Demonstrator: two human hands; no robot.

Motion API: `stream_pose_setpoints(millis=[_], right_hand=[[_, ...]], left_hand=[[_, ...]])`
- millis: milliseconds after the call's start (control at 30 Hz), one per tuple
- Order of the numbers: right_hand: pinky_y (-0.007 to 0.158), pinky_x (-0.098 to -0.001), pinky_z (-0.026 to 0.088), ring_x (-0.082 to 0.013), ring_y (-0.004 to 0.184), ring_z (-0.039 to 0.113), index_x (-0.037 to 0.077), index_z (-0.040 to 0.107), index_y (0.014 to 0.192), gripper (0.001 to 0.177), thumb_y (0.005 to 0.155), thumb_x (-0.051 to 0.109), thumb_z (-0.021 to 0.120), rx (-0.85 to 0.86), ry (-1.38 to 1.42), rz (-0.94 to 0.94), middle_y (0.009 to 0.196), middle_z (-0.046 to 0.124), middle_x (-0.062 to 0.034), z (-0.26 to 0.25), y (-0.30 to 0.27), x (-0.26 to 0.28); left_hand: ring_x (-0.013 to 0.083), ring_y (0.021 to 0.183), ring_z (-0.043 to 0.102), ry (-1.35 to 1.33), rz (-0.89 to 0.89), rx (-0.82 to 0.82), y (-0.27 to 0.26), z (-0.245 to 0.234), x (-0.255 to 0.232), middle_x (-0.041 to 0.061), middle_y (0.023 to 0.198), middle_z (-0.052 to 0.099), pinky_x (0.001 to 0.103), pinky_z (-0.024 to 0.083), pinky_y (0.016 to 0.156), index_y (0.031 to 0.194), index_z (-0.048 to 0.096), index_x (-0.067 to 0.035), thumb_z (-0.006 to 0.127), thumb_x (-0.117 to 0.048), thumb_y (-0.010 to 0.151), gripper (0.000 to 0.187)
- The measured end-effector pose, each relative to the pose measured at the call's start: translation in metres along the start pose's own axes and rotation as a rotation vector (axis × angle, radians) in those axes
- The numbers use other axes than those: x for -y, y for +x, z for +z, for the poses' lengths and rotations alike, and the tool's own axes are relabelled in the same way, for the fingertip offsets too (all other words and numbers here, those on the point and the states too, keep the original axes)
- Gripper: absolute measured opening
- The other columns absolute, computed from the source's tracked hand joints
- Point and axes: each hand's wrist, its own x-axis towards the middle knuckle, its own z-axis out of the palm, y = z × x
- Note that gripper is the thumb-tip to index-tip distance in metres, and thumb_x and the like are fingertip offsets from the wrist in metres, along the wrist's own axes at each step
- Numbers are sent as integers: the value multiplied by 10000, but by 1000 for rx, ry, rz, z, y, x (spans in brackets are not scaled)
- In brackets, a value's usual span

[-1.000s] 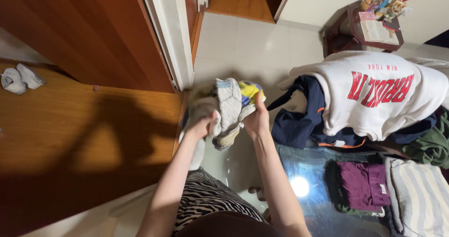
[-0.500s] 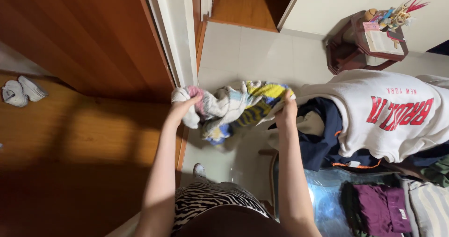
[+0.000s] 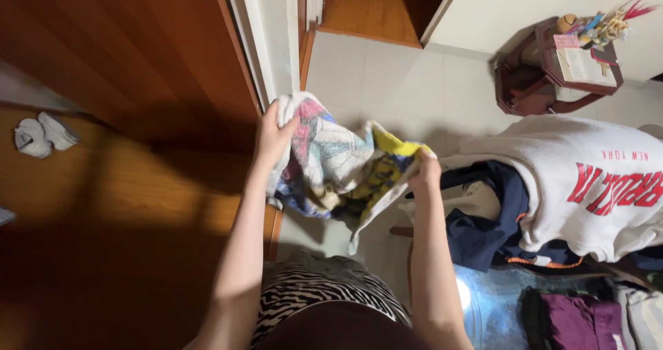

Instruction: Fold laundry on a glass table and organize the piles.

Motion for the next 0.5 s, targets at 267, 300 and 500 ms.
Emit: stream_pose_setpoints(millis=[267,300,500], right_hand=[[992,-450,546,-305,1096,680,-59,602,1237,254,997,21,627,265,52,-303,1202,689,-170,4,-40,109],[955,-433,557,-287,1070,689,-60,590,1245,275,974,-49,640,374,-60,-451,1185,690,-157,10,-47,114],[728,-355,506,-284,830,713,-80,678,1040,147,979,35,745,-163,-1288,-956,949,704,-217,-58,49,78]], left_hand=[[354,935,745,676,-516,-251,-6,-47,64,225,1046,731,435,603,782,1285,499,-10,658,-107,972,364],[378,939,739,733,-543,-337,-10,-50,76,250,1042,730,438,597,803,1283,484,32,686,-135,970,409],[381,1013,711,782,-759,-322,-31,-49,91,232,1118,735,457,560,854,1147,687,-25,679,-318,970,343]])
